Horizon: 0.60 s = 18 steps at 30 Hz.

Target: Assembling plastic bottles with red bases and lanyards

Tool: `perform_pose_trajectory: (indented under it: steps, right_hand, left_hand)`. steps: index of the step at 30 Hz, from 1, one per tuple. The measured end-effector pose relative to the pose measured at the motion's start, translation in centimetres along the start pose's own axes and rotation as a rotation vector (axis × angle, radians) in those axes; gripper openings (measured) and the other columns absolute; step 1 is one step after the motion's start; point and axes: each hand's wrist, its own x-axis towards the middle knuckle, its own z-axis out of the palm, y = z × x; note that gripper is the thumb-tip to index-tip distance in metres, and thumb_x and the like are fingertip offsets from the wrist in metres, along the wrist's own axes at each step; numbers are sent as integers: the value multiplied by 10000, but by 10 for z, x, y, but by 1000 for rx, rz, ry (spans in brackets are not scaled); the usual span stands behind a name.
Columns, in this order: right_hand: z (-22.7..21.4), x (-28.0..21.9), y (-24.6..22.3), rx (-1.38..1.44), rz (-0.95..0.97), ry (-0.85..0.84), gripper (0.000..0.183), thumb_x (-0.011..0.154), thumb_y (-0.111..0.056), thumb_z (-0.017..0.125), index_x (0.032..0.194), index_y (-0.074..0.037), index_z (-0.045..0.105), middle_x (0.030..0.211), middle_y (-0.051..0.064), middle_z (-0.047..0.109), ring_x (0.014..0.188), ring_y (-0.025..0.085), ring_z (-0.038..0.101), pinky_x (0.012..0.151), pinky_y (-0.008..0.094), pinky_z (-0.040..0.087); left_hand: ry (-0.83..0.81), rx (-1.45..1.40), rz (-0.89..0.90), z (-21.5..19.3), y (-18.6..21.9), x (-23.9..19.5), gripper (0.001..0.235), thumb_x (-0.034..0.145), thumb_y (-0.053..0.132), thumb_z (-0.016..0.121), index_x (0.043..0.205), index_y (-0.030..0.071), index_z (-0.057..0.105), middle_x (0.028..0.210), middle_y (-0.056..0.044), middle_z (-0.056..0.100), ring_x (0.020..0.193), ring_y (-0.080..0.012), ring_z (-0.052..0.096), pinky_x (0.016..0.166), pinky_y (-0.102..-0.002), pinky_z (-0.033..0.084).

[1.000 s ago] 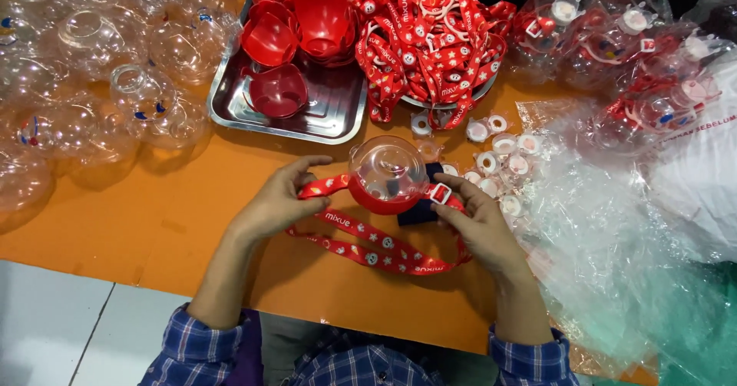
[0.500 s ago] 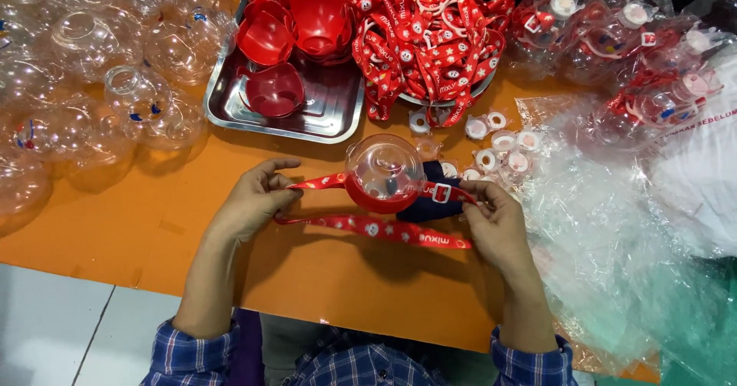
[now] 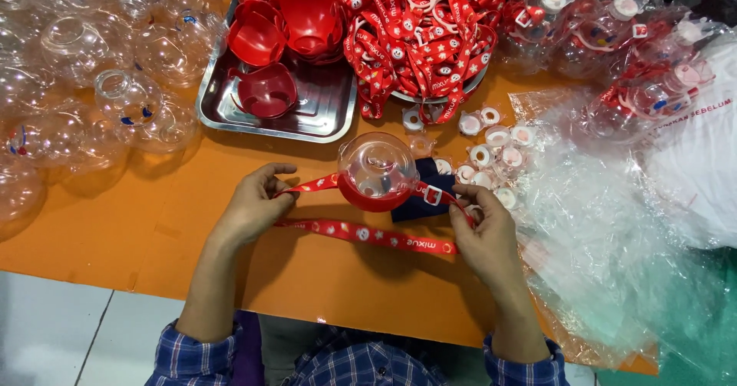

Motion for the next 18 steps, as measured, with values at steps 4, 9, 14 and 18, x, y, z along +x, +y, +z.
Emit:
perform_pose_trajectory:
  steps: [4, 9, 14, 18]
  right_hand:
    - [1, -6, -1, 30, -23, 43, 289, 906, 28, 648, 1191, 13, 691, 872, 149, 607, 661, 150, 583, 622, 292, 515]
    - [10, -8, 9, -63, -159, 27, 206, 910, -66, 713, 1099, 14, 724, 907, 189, 666, 820, 280, 713, 746, 369, 566]
    - [18, -17, 15, -136, -249, 57, 205, 920, -91, 693, 1112, -33, 739, 957, 175, 718, 918, 352, 734, 820, 396, 584]
    - [20, -24, 12, -96, -312, 110, 229, 933, -74, 637, 1140, -33, 726, 992, 185, 738, 965, 380, 741, 855, 436, 580]
  left_hand:
    - [-22, 1, -12, -1, 18, -10, 517, 821, -82, 644, 1337, -42, 624, 792, -177, 681, 664, -201, 595, 544, -324, 525]
    - [-75, 114, -75, 9, 47, -32, 455, 846, -8, 688, 1300, 14, 699, 857, -209, 732, 764, -237, 641, 634, -370, 563]
    - [14, 270, -15, 16, 57, -42, 536, 839, 114, 763, 1354, 27, 644, 1022, -255, 734, 979, -369, 718, 842, -470, 586]
    - [224, 428, 249, 35, 59, -55, 567, 863, 225, 773, 1336, -48, 619, 1201, -270, 650, 1212, -455, 600, 1007, -555, 502]
